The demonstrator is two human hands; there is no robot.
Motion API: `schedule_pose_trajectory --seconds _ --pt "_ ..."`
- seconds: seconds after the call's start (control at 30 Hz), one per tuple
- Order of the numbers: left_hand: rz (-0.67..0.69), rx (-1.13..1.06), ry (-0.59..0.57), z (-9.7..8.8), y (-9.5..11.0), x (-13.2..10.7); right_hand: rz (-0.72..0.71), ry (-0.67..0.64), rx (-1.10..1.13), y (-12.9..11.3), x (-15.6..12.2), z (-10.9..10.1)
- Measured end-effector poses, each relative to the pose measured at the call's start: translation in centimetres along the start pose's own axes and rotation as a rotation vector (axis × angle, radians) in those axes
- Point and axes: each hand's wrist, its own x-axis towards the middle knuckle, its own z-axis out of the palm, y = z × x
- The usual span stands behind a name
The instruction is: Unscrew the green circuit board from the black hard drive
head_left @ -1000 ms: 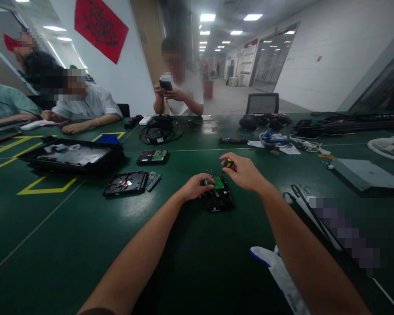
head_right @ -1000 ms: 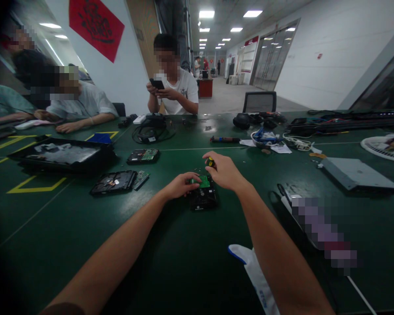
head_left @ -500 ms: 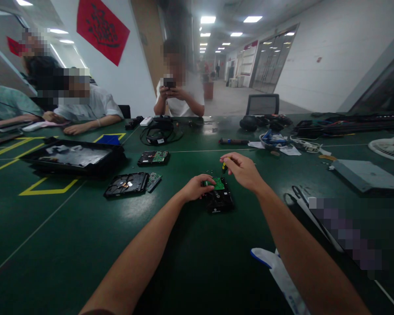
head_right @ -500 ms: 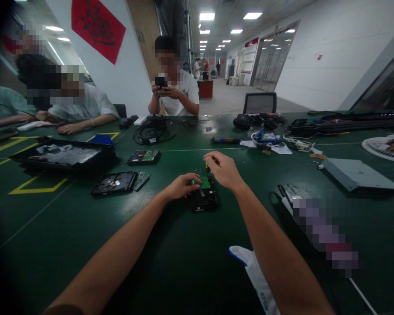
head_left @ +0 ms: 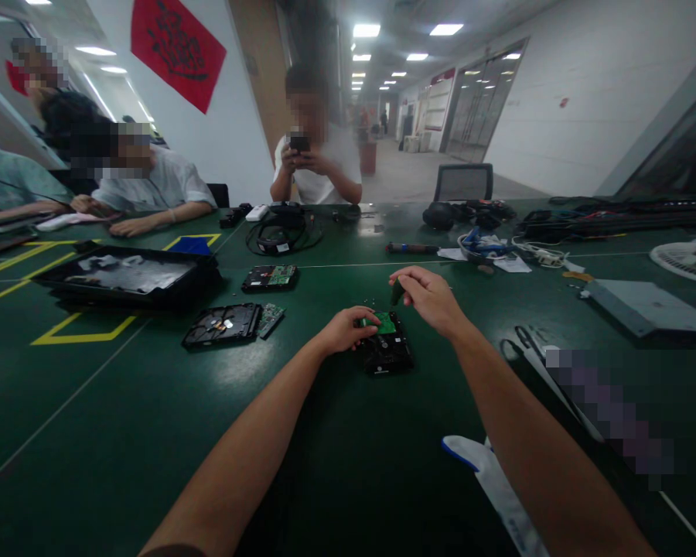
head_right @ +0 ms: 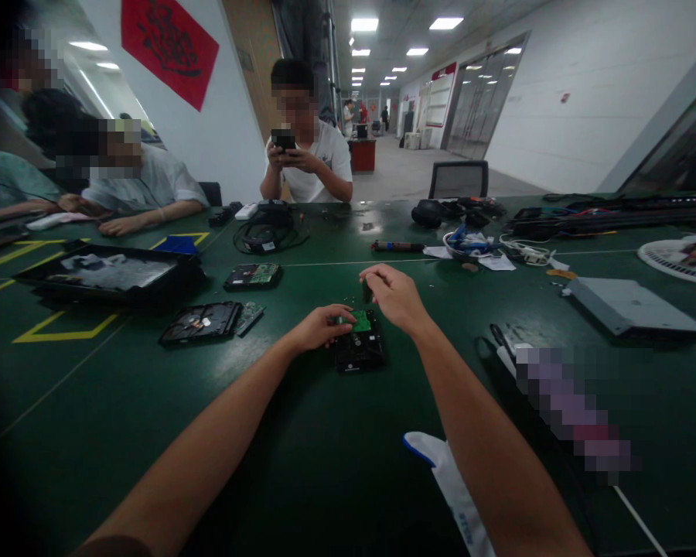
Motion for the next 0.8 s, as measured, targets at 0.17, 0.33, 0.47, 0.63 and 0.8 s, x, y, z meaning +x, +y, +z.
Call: schedule_pose_trajectory --seconds 0.17,0.33,0.47,0.63,0.8 --pt "-0.007 0.002 0.0 0.0 0.2 0.0 -0.024 -0.007 -0.001 -0.3 -0.1 0.0" --pt "-0.022 -0.031 0.007 0.1 0.0 0.2 0.047 -0.027 0.073 0.1 -0.1 0.4" --pt "-0.029 -0.056 0.002 0.0 -0.1 0.2 0.064 -0.009 0.163 0.7 0.2 0.5" --pt "-0.035 -0.068 -0.015 -0.2 0.0 0.2 0.002 0.001 0.075 0.5 0.1 0.2" --pt "-0.045 -0.069 -0.026 -0.3 -0.1 0.2 0.019 -0.008 0.058 0.1 -0.1 0.3"
